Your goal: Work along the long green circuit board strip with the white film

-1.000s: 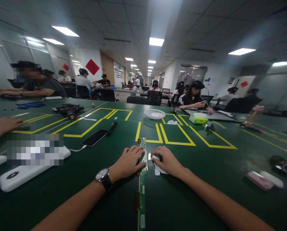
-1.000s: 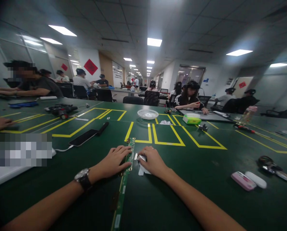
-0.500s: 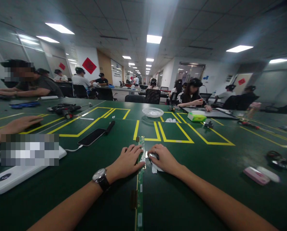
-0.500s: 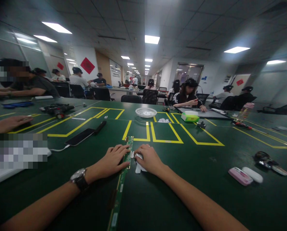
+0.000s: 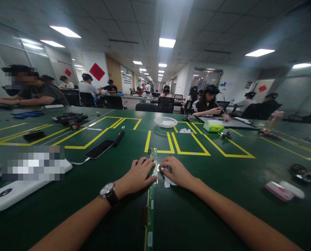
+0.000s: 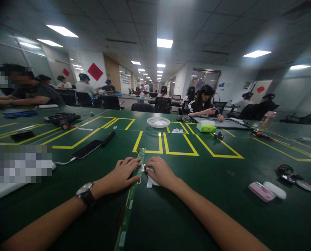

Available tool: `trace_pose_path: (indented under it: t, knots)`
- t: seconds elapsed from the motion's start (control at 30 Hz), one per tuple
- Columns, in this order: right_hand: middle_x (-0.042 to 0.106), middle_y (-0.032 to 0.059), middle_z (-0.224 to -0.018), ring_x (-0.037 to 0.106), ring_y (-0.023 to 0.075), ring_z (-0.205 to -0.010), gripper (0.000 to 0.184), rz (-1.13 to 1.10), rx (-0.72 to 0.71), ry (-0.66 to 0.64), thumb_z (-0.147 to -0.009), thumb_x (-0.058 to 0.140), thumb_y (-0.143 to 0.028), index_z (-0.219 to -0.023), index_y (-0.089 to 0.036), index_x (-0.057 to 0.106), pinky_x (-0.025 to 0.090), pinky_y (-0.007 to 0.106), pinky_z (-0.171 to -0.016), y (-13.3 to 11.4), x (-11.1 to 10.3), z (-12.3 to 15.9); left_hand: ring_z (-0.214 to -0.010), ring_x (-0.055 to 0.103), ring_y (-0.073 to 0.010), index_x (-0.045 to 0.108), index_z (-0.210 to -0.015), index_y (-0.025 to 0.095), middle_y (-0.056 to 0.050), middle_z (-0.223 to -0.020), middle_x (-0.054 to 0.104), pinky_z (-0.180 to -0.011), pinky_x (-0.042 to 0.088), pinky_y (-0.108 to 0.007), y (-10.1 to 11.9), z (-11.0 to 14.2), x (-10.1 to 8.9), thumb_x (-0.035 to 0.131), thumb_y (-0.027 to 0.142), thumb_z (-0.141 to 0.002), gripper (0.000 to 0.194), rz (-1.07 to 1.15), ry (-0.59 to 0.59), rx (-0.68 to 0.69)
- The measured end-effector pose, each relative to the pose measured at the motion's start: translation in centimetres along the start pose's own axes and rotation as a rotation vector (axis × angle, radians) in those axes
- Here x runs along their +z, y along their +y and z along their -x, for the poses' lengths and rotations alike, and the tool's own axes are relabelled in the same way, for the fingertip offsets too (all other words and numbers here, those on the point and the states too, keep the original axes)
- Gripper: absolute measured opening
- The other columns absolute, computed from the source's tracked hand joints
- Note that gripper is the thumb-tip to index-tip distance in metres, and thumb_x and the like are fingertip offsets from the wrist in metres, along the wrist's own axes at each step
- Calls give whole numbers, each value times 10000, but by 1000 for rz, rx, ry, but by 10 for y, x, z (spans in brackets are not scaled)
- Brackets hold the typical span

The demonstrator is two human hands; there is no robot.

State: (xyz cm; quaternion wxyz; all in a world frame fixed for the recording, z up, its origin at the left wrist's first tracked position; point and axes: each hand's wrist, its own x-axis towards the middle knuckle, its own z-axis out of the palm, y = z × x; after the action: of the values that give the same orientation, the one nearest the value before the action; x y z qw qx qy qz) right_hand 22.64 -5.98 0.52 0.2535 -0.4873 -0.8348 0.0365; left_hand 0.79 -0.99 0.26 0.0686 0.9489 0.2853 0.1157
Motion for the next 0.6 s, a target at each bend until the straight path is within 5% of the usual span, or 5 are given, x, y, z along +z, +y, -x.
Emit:
trace_pose_path:
  t: [0.27,0.6]
  knots:
    - [625,66,-1007,551,175,-946,209,-45,-141,-35,-891,521,-229,-1024,-216,682,425,326,-843,8,-4,-4,-1292,249,-306,365,-1360,256,-54,-1477,296,-993,224,-491,-5,-1,2,342,540,-952,498,-5,-40,21]
    - [689,34,-888,598,169,-884,89,-130,-52,63,-816,625,-232,-868,-210,694,446,319,-841,10,5,-4,-1283,257,-312,416,-1312,250,-59,-1468,307,-981,245,-485,0,-1,1,362,524,-948,459,-41,-17,13]
